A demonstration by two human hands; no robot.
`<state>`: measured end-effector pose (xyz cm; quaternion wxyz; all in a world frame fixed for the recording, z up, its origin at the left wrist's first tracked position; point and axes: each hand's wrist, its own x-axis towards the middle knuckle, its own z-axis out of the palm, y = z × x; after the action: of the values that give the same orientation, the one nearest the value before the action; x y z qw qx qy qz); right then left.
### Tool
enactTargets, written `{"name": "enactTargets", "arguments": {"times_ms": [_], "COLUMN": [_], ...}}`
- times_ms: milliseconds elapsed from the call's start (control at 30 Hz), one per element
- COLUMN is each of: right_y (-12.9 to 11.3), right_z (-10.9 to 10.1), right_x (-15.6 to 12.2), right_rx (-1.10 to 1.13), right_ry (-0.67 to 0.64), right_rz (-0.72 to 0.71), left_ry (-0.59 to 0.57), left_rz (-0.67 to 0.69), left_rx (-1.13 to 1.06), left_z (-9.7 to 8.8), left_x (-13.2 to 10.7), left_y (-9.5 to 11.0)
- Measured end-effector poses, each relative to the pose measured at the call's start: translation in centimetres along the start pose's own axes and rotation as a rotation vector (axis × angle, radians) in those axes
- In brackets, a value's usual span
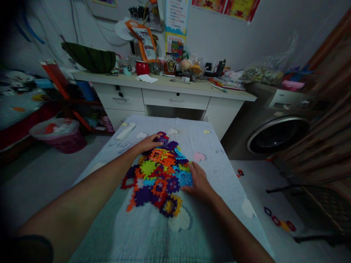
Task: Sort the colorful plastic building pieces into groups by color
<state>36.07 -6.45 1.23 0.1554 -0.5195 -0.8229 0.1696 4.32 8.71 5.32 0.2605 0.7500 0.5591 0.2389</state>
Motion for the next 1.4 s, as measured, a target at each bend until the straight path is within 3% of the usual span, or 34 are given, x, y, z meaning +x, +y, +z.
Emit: {"name": "enactTargets", "arguments": {"times_ms": [233, 400, 500, 633, 767, 867, 1000, 1167, 1267, 1400], "right_y": [-2.1, -4.5, -4.4, -2.1, 0.3, 0.6, -0.6, -3.0, -4.5, -6.2], "right_z": [0.1, 1.0, 0.9, -0.9, -3.4, -4.6, -5.3, -4.9, -3.8, -2.2], "right_x": [7.1, 11.8, 12.8, 10.2, 3.6, -1.3, -4.0, -1.6, 1.0, 4.4], "right_rx": [0.234, 0.330, 0.308, 0.188, 0.010, -0.082, -0.084, -0.005, 0.071, 0.235], "right_ry": [0.114, 0.193, 0.196, 0.177, 0.072, -0.048, -0.158, -0.209, -0.142, 0.075], "right_rz": [-0.152, -0.201, -0.174, -0.080, 0.005, 0.053, 0.147, 0.095, -0.001, -0.042], "left_ry": [0.055, 0.008, 0.013, 0.029, -0.020, -0.094, -0.079, 0.039, 0.079, 0.164], "left_rz": [0.250, 0.311, 0.263, 0.145, 0.056, 0.034, 0.007, -0.010, -0.012, -0.031], "left_rx": [-0.103, -0.143, -0.098, 0.073, 0.226, 0.284, 0.324, 0.347, 0.365, 0.385], "left_z": [-1.6, -1.7, -1.7, -1.8, -1.3, -0.3, 1.6, 3.4, 3.9, 4.0], "left_x": [-5.3, -9.3, -11.5, -15.3, -19.6, -21.7, -22.1, -20.7, -19.7, -18.1], "left_y": [1.6, 3.8, 4.4, 3.6, 1.5, 0.5, 1.0, 2.8, 3.6, 4.2]}}
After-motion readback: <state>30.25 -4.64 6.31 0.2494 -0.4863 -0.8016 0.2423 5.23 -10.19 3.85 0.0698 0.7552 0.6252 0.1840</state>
